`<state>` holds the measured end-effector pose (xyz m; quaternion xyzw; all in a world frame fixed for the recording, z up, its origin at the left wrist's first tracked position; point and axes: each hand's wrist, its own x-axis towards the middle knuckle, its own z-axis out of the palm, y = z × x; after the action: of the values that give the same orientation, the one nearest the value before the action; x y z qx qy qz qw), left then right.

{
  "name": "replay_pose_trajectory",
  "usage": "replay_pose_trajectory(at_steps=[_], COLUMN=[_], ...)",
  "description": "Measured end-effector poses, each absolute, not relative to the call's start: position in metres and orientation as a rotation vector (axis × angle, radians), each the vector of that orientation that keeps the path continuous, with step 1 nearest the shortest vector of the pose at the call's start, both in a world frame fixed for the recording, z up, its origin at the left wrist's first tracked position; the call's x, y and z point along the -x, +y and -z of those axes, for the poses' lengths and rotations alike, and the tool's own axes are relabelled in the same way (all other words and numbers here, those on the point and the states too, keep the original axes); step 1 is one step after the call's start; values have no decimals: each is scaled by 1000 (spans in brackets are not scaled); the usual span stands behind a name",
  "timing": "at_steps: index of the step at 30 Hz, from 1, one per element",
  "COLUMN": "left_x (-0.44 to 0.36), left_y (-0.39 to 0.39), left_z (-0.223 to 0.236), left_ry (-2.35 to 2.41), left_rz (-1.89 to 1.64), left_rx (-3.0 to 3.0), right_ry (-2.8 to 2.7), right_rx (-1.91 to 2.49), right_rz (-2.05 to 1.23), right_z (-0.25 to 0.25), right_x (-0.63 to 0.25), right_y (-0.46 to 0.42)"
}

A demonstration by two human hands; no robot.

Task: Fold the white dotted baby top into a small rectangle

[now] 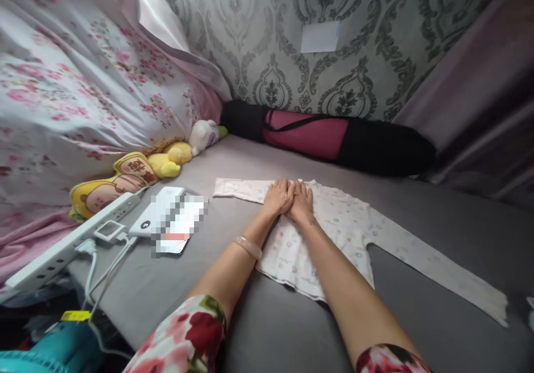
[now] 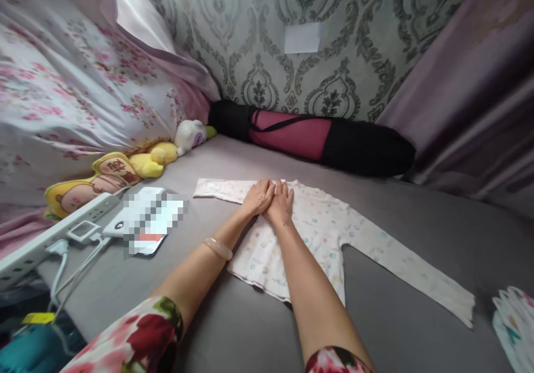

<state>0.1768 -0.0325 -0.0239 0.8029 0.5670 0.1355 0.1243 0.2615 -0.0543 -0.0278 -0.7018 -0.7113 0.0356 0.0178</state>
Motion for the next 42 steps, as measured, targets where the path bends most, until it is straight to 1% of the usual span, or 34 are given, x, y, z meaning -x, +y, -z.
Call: replay_pose_trajectory(at_steps=[5,10,14,19,23,25,29,32,36,39,42], left_x=[-125,-58,-29,-27,-38,-46,-57,-59,-56,-56,-63], left_y=[-33,-20,-7,-7,-23,-36,-65,-87,-117,-140,-160], left_z=[35,32,30,34,28,21,4,-2,1,2,0], left_ry=[1873,2067,2161,2168,2293,2316,2318,2194,1903,1801,1801], left_rz=[-230,-45,13,-46,-185,-256,-371,-340,-163,-128,-150], left_rx=[-2372,-2279,-2209,-2278,-2416,-2529,-2512,-2334,-2221,-2196,-2164], right_ry=[-2090,-2068,-2034,-1997,-1878,-1778,-1563,-1412,-1486,-1631,-1634], right_rx=[2182,2167,2153,2028,1839,1751,1638,1781,2135,2258,2374], right_rz=[-110,-136,-154,-254,-660,-786,-793,-781,-651,-572,-491], right_z=[29,33,35,32,16,5,-7,-9,-8,-6,-4], right_x=[-258,-256,-255,-257,-279,-298,-349,-391,-425,-422,-405], right_y=[-52,-47,-48,-49,-53,-64,-114,-167,-237,-274,-294])
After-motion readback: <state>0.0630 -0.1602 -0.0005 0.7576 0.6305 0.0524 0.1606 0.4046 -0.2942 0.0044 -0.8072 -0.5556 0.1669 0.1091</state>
